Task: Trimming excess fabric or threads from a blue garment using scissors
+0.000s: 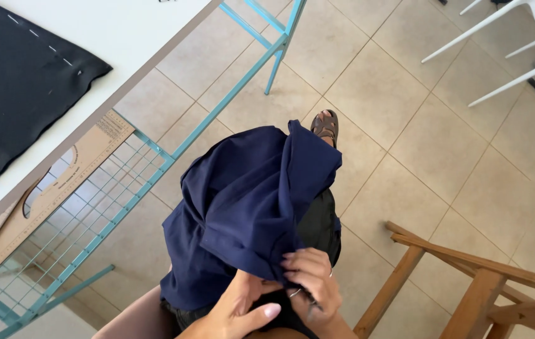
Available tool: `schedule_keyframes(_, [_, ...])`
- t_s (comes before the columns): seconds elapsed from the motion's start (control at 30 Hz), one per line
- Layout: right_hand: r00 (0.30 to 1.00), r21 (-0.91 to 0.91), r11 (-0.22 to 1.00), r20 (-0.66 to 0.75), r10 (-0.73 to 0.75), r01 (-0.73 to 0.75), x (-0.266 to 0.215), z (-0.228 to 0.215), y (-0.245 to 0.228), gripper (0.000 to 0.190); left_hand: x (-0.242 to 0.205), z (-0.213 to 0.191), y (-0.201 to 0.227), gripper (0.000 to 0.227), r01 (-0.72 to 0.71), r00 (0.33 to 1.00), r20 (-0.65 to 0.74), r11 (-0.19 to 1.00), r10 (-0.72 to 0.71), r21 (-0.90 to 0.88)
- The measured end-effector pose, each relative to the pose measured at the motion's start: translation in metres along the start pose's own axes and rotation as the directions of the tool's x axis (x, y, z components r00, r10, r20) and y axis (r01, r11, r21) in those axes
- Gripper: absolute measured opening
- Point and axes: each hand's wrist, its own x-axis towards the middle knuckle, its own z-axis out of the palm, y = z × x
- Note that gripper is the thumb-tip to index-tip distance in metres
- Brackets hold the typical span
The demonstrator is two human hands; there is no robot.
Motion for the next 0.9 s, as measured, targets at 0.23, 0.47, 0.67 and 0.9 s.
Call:
schedule_keyframes(0.23, [0.787,0.462,0.714,-0.054,0.615,-0.526,0.017,-0.024,0.008,0.025,0.014,-0.011,0.044,0.023,-0.060,0.885,-0.121,0.368,0.449,0.928])
schedule_keyframes(0.47, [0.648,0.618,0.482,0.059,0.759,-0.621,0.027,-0.025,0.013,0.028,0.058,0.006,0.076,0.078,-0.178,0.900,0.159,0.009,0.405,0.984])
schedule_keyframes(0.67, [0.696,0.498,0.606,-0.009,0.718,-0.620,0.060,-0.033,0.000,0.031,0.095,0.013,0.083,0.018,-0.244,0.965,0.156,0.501,0.211,0.831])
schedule_keyframes(0.9, [0.781,0.296,0.765,-0.087,0.618,-0.573,0.079,-0.037,-0.013,0.022,0.088,0.018,0.069,0.023,-0.259,0.944,0.112,0.484,0.312,0.836])
